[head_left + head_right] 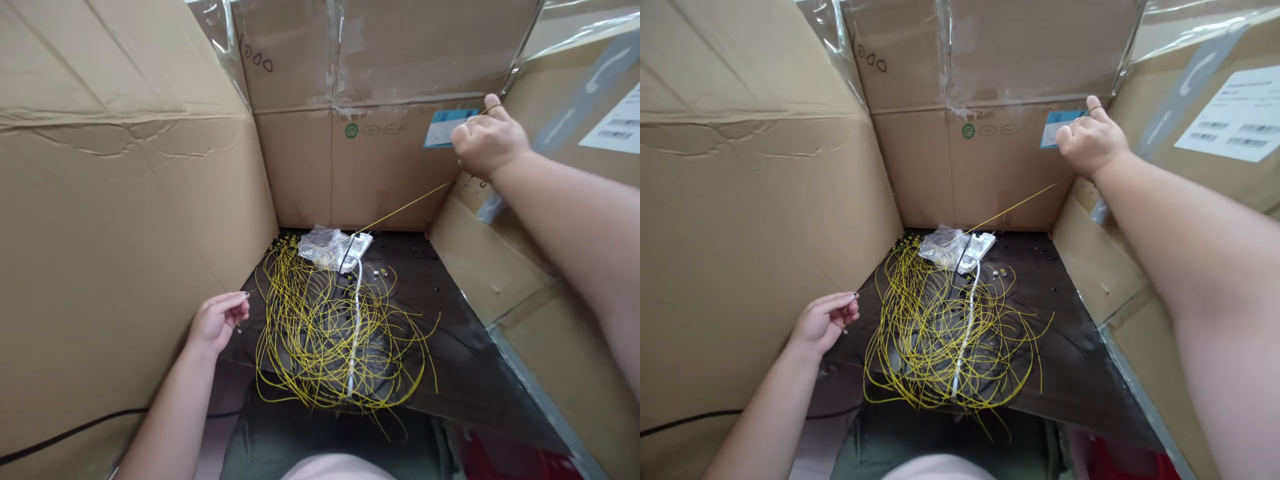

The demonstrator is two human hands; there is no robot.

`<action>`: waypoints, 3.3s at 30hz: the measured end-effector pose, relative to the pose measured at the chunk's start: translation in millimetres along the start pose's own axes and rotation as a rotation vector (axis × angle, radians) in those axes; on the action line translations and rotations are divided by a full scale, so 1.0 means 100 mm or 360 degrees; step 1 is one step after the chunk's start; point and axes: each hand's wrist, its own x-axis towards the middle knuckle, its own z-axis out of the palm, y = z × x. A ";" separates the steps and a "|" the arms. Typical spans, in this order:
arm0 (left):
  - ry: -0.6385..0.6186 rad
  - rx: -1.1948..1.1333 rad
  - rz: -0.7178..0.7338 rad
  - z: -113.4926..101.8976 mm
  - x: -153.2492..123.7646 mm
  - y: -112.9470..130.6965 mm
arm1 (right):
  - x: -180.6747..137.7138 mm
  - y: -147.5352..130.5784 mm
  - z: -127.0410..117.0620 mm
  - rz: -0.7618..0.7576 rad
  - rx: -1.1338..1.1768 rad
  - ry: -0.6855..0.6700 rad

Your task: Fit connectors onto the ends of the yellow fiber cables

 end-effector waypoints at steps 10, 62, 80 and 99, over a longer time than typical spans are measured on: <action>0.0140 -0.0069 -0.0091 -0.33 -0.05 -0.22 | -0.14 -0.12 -0.02 -0.0252 -0.0373 -0.0214; -0.0561 -0.0168 -0.0072 1.52 -0.47 -0.44 | -2.15 -2.17 1.06 0.0321 0.0863 -0.0432; -0.1166 0.0151 0.0376 1.83 0.19 -0.68 | -2.32 -1.76 1.17 0.0800 0.1328 -0.0352; -0.1160 0.0224 0.0385 1.76 0.20 -0.81 | -2.38 -1.78 1.23 0.0332 0.1011 -0.0117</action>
